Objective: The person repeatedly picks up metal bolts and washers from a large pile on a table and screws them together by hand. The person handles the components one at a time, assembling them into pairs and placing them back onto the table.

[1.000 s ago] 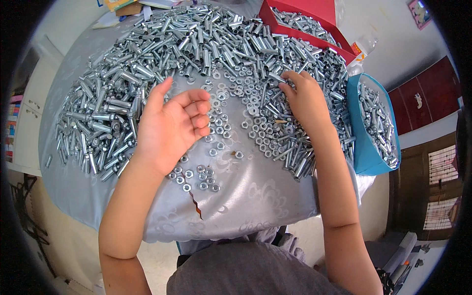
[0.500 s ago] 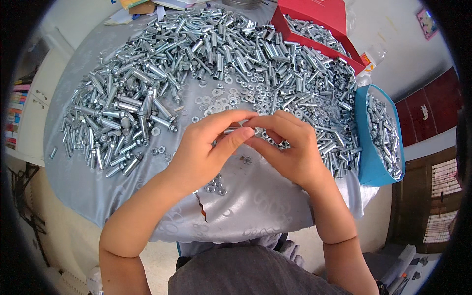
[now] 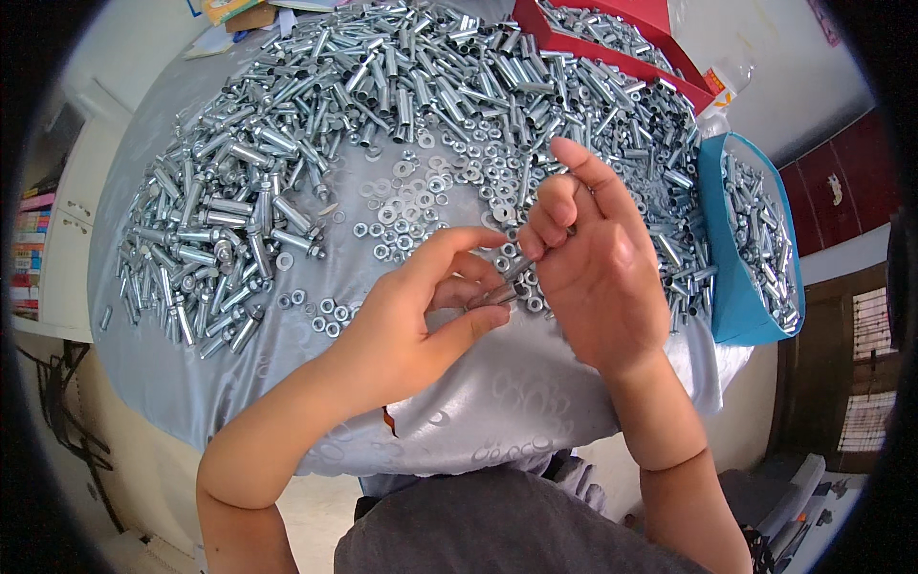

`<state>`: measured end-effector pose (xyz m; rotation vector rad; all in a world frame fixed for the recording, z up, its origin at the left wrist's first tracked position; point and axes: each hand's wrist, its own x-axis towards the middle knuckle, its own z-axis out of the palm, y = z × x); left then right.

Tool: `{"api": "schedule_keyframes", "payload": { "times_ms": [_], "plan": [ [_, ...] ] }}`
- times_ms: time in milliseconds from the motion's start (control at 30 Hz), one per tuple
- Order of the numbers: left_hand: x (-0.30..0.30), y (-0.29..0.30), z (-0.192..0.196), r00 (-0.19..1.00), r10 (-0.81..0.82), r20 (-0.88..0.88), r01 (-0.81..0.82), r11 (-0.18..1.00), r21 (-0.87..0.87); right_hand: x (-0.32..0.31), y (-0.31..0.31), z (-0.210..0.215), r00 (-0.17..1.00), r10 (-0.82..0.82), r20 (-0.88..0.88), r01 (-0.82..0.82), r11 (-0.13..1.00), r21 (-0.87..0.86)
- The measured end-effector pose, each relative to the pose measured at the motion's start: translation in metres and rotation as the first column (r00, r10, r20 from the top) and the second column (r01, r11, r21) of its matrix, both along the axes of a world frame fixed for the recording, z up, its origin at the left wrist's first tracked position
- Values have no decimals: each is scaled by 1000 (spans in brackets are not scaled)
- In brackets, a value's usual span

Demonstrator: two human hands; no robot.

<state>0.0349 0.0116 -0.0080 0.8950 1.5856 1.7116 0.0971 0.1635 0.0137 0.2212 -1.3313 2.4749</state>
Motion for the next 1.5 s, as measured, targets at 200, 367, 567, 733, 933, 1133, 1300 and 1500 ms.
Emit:
{"api": "schedule_keyframes", "payload": {
  "times_ms": [200,367,567,733,933,1133,1300,1500],
  "plan": [
    [-3,2,-6,988,38,-147,-43,999,-31,5,0,8,999,-43,-10,43,999,29],
    [-5,2,-4,957,91,-275,-116,990,-76,7,-4,9,995,-91,46,80,979,189],
    [-1,3,-4,988,144,-56,-145,989,-7,8,-14,9,991,-29,127,-5,966,257],
    [-6,1,-2,976,178,-123,-179,984,9,10,-16,12,991,56,122,-88,960,267],
    [-7,-1,1,981,175,-88,-172,984,37,2,-6,-4,992,14,-123,54,846,530],
    [-17,-1,10,945,324,-43,-315,938,148,3,5,6,972,-235,28,198,871,450],
    [-28,-7,11,881,433,193,-457,883,107,-6,11,-4,889,-418,187,257,793,552],
    [-43,-14,6,775,378,505,-482,872,87,-5,18,-24,850,-459,-257,198,-174,965]
  ]
}}
